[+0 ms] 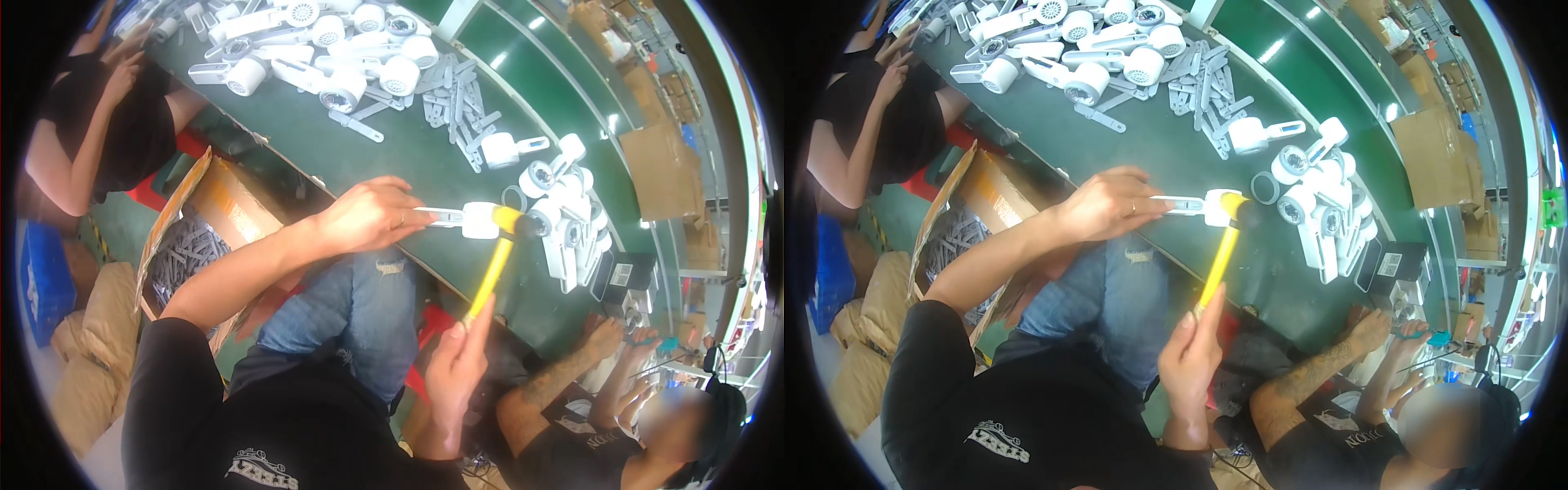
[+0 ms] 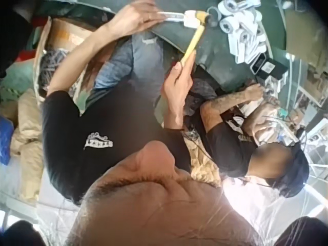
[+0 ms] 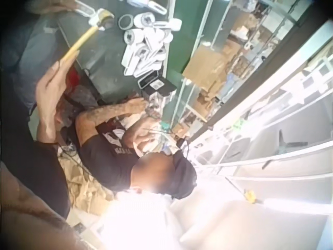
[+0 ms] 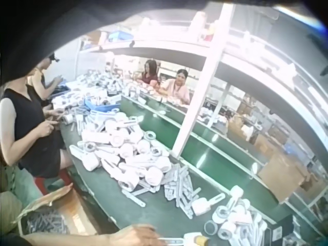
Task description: The recorder is using a small hammer to assemble plastic components on an industrial assembly line.
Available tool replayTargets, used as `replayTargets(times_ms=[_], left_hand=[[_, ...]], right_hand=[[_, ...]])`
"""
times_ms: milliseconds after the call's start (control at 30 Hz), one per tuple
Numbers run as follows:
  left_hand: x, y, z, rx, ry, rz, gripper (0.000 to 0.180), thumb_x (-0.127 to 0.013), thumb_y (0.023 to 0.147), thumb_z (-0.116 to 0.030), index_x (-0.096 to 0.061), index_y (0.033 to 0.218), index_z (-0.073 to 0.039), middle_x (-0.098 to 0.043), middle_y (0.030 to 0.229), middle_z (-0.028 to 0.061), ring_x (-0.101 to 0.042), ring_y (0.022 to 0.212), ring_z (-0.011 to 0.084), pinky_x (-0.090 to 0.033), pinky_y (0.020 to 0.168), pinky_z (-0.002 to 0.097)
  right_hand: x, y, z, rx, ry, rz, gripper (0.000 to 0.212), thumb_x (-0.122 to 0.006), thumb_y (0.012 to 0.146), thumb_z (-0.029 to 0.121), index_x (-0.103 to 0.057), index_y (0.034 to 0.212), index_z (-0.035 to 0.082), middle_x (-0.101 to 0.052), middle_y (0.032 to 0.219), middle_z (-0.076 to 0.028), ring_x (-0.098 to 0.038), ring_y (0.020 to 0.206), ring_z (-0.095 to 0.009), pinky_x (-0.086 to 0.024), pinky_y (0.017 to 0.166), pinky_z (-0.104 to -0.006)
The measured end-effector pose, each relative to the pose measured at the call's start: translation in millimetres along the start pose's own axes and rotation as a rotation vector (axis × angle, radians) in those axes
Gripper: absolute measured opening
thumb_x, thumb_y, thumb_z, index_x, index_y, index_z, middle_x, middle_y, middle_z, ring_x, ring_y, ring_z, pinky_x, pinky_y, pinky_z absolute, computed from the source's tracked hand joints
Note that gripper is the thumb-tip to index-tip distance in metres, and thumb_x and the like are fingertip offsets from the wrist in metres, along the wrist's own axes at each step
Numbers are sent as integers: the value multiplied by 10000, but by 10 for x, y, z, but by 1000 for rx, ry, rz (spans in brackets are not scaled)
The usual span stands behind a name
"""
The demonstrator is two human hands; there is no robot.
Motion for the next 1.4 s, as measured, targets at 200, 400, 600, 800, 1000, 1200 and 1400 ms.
replayTargets(times_ms=[200, 400, 600, 800, 1000, 1200, 1400], left_hand=[[-70, -103, 165, 403, -136, -6, 903, -879, 818, -166, -419, 1592, -103, -791, 1137, 49, -626, 1205, 339, -475, 1087, 445], [-85, -202, 214, 464, -151, -45, 737, -867, 829, -178, -508, 1469, -106, -790, 1144, 41, -628, 1193, 360, -493, 1049, 435], [184, -176, 100, 242, -152, -132, 368, -816, 856, -123, -759, 1220, -136, -774, 1073, 44, -693, 995, 277, -499, 951, 411], [1604, -1404, 34, 456, 322, -618, 382, -871, 822, -72, -790, 1192, -121, -777, 1125, 91, -738, 939, 242, -612, 803, 347], [2903, -2084, 1075, 1088, 843, -857, 395, -774, 926, -348, -770, 1290, -194, -753, 1038, 166, -744, 844, 289, -586, 815, 403], [3523, -2025, 2650, 1089, 661, -764, 563, -722, 928, -488, -722, 1347, -112, -760, 1051, 249, -741, 1029, 408, -561, 919, 469], [3216, -1382, 2558, 752, 931, -654, 409, -611, 1037, -257, -675, 1342, 8, -732, 1200, 265, -692, 1152, 437, -525, 992, 448]], right_hand=[[61, -52, 128, -7, 78, 15, 588, -509, 1073, 117, -365, 1642, 76, -687, 859, -194, -662, 712, -230, -533, 689, -346], [-79, -41, 140, 169, -40, 105, 571, -531, 1078, 152, -391, 1625, 65, -723, 1037, -258, -746, 874, -371, -569, 766, -417], [-111, 133, 21, 99, 43, 94, 523, -517, 1075, 145, -463, 1584, 38, -590, 780, -107, -555, 670, -160, -487, 617, -335], [-94, 724, -341, -38, 529, 16, 570, -450, 1107, 119, -323, 1658, 47, -511, 659, 7, -434, 471, -62, -347, 423, -260], [-259, 983, -665, -102, 674, -27, 574, -446, 1122, 141, -298, 1676, 103, -476, 702, -4, -397, 460, -52, -345, 398, -233], [-326, 1025, -733, -69, 783, -39, 578, -431, 1126, 142, -276, 1682, 109, -482, 719, -15, -405, 460, -57, -357, 393, -232], [-244, 891, -881, -54, 862, -259, 611, -448, 1124, 170, -209, 1675, 58, -505, 738, -38, -429, 464, -88, -389, 401, -260]])
Point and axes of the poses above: each hand's wrist, its own y-axis towards the middle knuckle, its own x-axis out of the back of the hand, z = x × y, the point moved 6 cm from there along y, towards the middle knuckle
